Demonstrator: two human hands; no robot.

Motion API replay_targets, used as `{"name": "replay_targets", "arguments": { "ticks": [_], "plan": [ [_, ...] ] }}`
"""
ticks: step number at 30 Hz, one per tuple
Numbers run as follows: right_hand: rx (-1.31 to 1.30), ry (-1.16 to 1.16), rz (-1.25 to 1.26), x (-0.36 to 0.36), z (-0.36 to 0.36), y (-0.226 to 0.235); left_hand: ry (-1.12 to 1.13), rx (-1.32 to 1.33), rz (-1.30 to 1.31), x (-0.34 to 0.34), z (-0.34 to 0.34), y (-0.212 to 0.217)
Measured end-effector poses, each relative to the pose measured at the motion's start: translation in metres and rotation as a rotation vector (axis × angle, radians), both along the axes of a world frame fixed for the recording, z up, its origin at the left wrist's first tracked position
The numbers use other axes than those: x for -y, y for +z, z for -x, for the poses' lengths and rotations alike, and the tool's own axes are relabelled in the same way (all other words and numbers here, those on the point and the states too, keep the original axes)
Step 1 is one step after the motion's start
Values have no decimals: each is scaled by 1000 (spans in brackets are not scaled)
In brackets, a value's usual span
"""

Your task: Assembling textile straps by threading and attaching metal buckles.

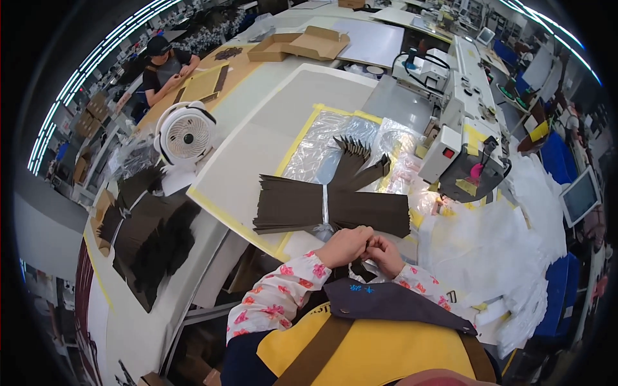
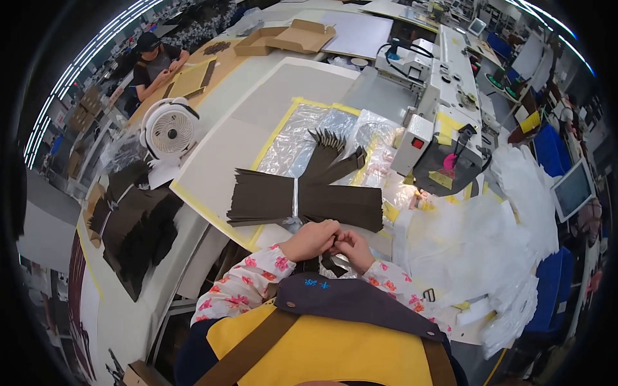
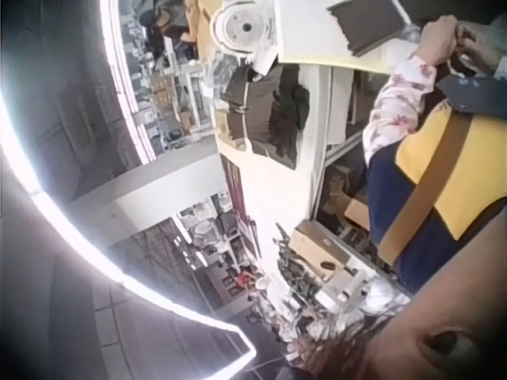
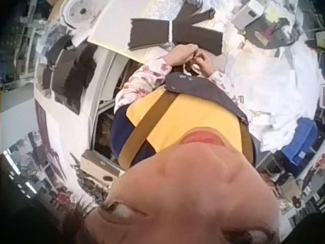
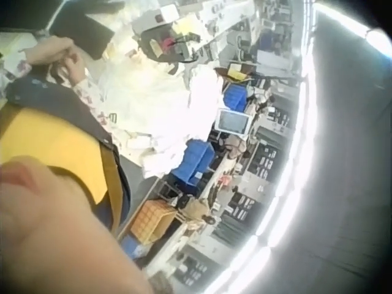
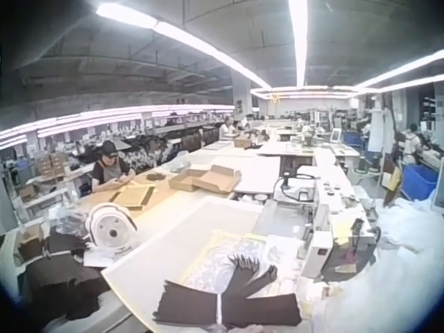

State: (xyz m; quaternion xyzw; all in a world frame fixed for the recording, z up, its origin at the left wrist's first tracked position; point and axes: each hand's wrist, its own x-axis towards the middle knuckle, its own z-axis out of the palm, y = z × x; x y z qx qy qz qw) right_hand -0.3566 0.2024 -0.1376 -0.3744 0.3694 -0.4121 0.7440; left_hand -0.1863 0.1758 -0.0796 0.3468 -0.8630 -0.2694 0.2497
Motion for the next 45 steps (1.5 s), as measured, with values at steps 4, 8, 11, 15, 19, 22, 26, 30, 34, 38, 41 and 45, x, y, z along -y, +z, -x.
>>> {"name": "replay_targets", "arguments": {
  "ticks": [4,8,11,15,19,22,26,30,34,38,41,45],
  "plan": [
    [38,66,-96,7,-8,0,11,47,-64,0,-8,-3],
    [-126,-69,-30,3,-4,11,-85,-16,-109,3,2,5],
    [-265,-68,8,6,-15,5,7,-143,-226,-2,-9,-2],
    [-648,-195,396,1,-3,-12,-36,-233,-218,1,-3,-2],
    [-391,-172,333,-9,-6,-18,81,-219,-293,-4,1,-1],
    [-161,-217,123,-7,3,4,119,-361,-168,-3,9,-6],
    [-229,-385,211,-20,17,10,-48,-57,104,8,13,-2],
    [-294,-379,202,-47,28,24,-184,175,-52,4,20,14],
    [-556,-344,212,-81,76,45,-291,550,13,-13,-1,3],
    [-1070,-695,348,-129,148,56,-451,633,-118,-19,-14,10],
    [-1309,-679,314,-156,178,49,-253,329,-378,-16,17,35],
    [-1595,-474,372,-154,176,46,-89,107,94,-7,41,11]
  ]
}}
